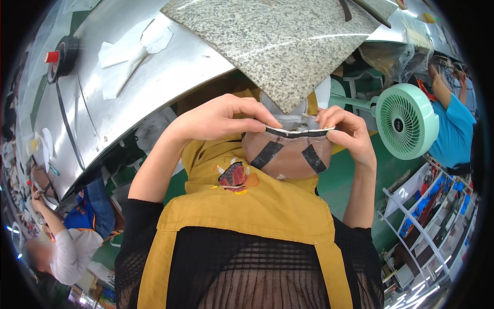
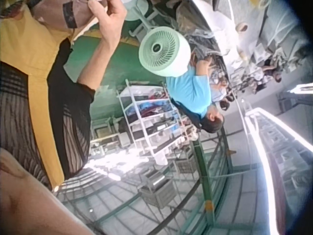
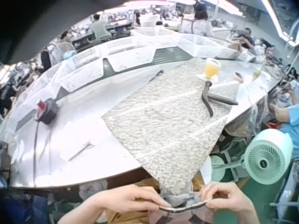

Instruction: The person assembles a shoe by hand, using a hammer to secure the sole to the upper. They apply adhesive to the shoe components and repeatedly hammer the edges to ensure a firm bond. The process involves handling the shoe, applying glue, and using a hammer on a workbench.

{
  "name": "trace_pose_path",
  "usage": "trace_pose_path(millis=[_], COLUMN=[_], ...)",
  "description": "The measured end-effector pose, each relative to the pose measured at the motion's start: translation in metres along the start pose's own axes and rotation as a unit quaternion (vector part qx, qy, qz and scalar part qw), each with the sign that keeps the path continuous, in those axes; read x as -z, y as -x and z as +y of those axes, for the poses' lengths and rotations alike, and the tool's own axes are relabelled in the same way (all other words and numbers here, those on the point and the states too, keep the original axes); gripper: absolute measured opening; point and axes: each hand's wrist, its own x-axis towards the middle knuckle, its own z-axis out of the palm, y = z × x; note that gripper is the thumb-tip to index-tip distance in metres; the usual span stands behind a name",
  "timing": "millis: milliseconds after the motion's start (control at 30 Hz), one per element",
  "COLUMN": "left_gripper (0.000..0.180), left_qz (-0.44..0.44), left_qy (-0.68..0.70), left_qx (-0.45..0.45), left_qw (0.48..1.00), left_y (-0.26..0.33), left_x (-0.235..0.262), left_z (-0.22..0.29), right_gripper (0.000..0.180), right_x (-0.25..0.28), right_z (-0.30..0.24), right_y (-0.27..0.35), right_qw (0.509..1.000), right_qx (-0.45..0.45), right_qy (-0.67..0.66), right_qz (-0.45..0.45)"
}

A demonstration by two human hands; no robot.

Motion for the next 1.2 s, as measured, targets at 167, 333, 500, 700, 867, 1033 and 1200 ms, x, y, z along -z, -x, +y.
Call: trace_pose_path(millis=[167,333,500,700,867,1033,1200], left_gripper=[0.022,0.029,0.035,0.028,0.022,0.022,0.041], left_qz=[0.001,0.014,0.073,0.045,0.042,0.053,0.063], left_qy=[0.003,-0.080,-0.303,-0.221,-0.207,-0.266,-0.320], left_qx=[0.009,-0.040,-0.109,-0.090,-0.096,0.019,-0.052], left_qw=[1.000,0.996,0.944,0.970,0.973,0.962,0.944], left_y=[0.000,-0.003,-0.020,-0.009,0.003,0.015,0.004], left_x=[0.001,-0.002,-0.029,-0.028,-0.011,0.005,-0.012], left_z=[0.000,0.005,0.024,0.030,0.034,0.015,0.021], right_gripper=[0.006,0.007,0.011,0.025,0.031,0.020,0.015], right_x=[-0.002,-0.009,-0.037,-0.028,-0.008,-0.004,-0.016], right_z=[-0.002,-0.006,-0.023,-0.026,-0.012,-0.036,-0.040], right_y=[0.001,0.002,-0.006,-0.021,-0.025,-0.024,-0.023], right_qw=[1.000,0.998,0.989,0.983,0.936,0.943,0.900], right_qx=[-0.004,0.022,0.041,-0.013,-0.021,-0.069,0.018], right_qy=[-0.003,0.059,0.135,0.170,0.307,0.304,0.429], right_qz=[0.005,0.008,0.034,-0.071,-0.168,-0.114,-0.072])
